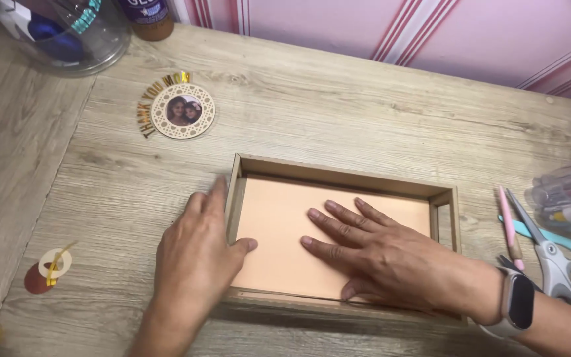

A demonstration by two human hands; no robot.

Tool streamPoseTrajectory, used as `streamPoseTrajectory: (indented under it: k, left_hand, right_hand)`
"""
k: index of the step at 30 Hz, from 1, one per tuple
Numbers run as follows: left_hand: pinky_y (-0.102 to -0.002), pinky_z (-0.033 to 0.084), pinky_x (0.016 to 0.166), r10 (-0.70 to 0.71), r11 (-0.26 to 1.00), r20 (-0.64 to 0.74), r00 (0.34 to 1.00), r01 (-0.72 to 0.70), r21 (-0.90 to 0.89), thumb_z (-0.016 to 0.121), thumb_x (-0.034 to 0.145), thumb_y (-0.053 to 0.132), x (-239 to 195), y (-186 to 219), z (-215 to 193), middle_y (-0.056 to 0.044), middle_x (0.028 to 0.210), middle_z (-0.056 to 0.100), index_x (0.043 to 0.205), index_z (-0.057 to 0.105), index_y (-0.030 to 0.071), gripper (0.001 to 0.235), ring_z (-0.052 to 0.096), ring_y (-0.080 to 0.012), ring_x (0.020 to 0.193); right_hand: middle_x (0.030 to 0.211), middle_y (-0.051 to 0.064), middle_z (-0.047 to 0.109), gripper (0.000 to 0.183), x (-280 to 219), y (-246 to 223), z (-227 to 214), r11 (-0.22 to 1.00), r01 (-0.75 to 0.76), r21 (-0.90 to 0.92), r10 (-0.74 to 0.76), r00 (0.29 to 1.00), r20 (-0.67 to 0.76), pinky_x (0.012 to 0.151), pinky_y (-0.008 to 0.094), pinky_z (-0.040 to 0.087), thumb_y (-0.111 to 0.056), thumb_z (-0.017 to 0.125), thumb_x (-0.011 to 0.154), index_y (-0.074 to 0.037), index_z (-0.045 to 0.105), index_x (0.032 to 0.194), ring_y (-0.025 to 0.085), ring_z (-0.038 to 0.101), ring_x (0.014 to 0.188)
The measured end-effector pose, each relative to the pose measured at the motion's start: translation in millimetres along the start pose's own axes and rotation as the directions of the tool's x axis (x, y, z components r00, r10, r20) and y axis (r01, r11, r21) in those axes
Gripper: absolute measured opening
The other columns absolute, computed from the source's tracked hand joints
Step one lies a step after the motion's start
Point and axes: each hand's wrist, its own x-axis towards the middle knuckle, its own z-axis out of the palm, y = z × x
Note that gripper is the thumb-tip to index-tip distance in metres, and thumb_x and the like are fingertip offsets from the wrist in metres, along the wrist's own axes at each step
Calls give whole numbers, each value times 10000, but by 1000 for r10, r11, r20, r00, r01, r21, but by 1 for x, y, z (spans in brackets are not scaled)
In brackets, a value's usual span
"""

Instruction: Applying double-sided tape to a decorative ornament and gluing a paper liner into a wooden tray.

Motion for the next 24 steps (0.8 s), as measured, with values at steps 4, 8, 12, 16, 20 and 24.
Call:
streamPoseTrajectory:
  k: [4, 8, 12, 16, 20, 24]
  left_hand:
    - [-547, 543, 923, 15, 997, -17, 1000, -13, 74, 877, 749, 409, 1, -5, 5, -106, 1110, 639, 1238, 608, 136, 621, 691, -391, 1028]
    - [-544, 552, 897, -3, 994, -4, 1000, 4, 111, 861, 774, 429, 3, -5, 5, -85, 1097, 630, 1148, 620, 121, 542, 692, -374, 1011]
    - [-569, 538, 895, 20, 995, -34, 999, -17, 97, 876, 731, 465, 3, -9, 7, -107, 1197, 631, 1304, 577, 130, 727, 678, -410, 1059]
    - [-560, 548, 909, 13, 996, -28, 1000, -10, 90, 875, 718, 465, 2, -3, 2, -87, 1298, 633, 1500, 453, 170, 936, 667, -378, 1116]
    - [-584, 546, 892, 23, 996, -37, 999, -20, 92, 860, 681, 450, 3, 4, -2, -51, 1480, 537, 1608, 301, 265, 1098, 630, -383, 1181]
    - [-551, 592, 830, -45, 973, 31, 999, 37, 230, 826, 720, 522, -3, 17, -12, -33, 1315, 589, 1711, -4, 410, 1297, 700, -379, 1030]
  right_hand:
    - [1705, 194, 159, 783, 3, -1, 1, 1000, -8, 7, 8, 1000, -7, 1209, 513, 98, -525, 565, 1028, -158, 269, 1653, 395, 129, 1546]
    - [1708, 188, 163, 781, 5, 1, 3, 1000, 0, -21, 0, 1000, -28, 1215, 512, 105, -519, 565, 1025, -168, 263, 1655, 392, 138, 1550]
    - [1702, 194, 177, 788, 6, -2, 0, 999, -17, 48, 17, 1000, -12, 1205, 529, 113, -480, 618, 1004, -156, 288, 1642, 396, 152, 1546]
    - [1705, 190, 166, 813, 3, -1, -3, 991, -38, 125, 36, 999, 15, 1208, 541, 81, -431, 658, 988, -163, 263, 1647, 388, 124, 1558]
    - [1706, 194, 158, 817, -1, 0, -3, 983, -68, 173, 62, 997, 37, 1208, 555, 63, -413, 666, 981, -165, 259, 1645, 385, 106, 1565]
    - [1704, 186, 167, 786, -3, -1, 0, 979, -71, 191, 67, 997, 31, 1216, 562, 62, -417, 644, 985, -184, 272, 1638, 385, 114, 1566]
